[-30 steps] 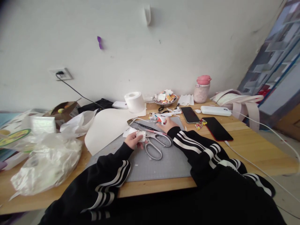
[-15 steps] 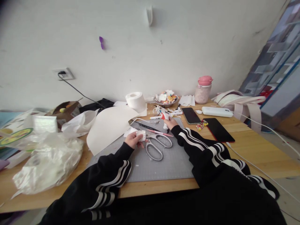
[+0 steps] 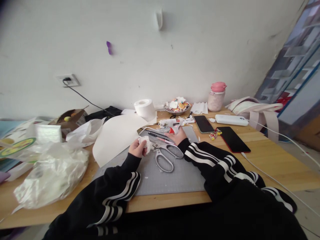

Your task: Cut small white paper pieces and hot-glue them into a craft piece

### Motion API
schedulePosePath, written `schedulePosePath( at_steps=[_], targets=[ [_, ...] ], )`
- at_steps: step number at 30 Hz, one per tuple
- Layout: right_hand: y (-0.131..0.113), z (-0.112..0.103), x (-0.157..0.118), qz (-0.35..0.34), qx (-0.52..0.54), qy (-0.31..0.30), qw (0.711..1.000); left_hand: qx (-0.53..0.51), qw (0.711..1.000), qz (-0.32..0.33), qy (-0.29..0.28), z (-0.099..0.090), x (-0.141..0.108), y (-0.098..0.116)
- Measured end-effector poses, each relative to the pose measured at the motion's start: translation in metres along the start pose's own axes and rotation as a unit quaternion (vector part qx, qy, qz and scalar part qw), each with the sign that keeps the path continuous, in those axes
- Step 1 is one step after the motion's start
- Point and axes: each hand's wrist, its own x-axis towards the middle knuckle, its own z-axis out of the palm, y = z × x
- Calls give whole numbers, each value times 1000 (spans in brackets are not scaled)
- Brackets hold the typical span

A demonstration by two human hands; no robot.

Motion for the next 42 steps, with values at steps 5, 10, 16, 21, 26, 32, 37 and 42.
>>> schedulePosePath(
  at_steps=[5, 10, 16, 21, 26, 32, 37, 42],
  targets=[
    [0, 6, -10, -11, -114, 23, 993, 4, 1000, -6, 21, 3, -1, 0],
    [0, 7, -13, -34, -170, 30, 984, 4, 999, -10, 30, 4, -1, 2],
    [0, 8, -13, -48, -218, 34, 974, 4, 1000, -4, 27, 3, -3, 4],
    [2, 6, -13, -56, -237, 23, 970, -1, 1000, -8, 27, 3, -2, 3],
    [2, 6, -13, -56, -251, 11, 966, 0, 1000, -4, 24, 2, -2, 1],
    [1, 5, -13, -57, -260, -2, 964, 8, 1000, -8, 20, 2, -2, 3],
    [2, 5, -12, -52, -266, -8, 963, 2, 1000, -5, 27, 3, -3, 3],
    [1, 5, -12, -49, -271, -11, 961, 1, 1000, -4, 30, 4, -3, 3]
  ],
)
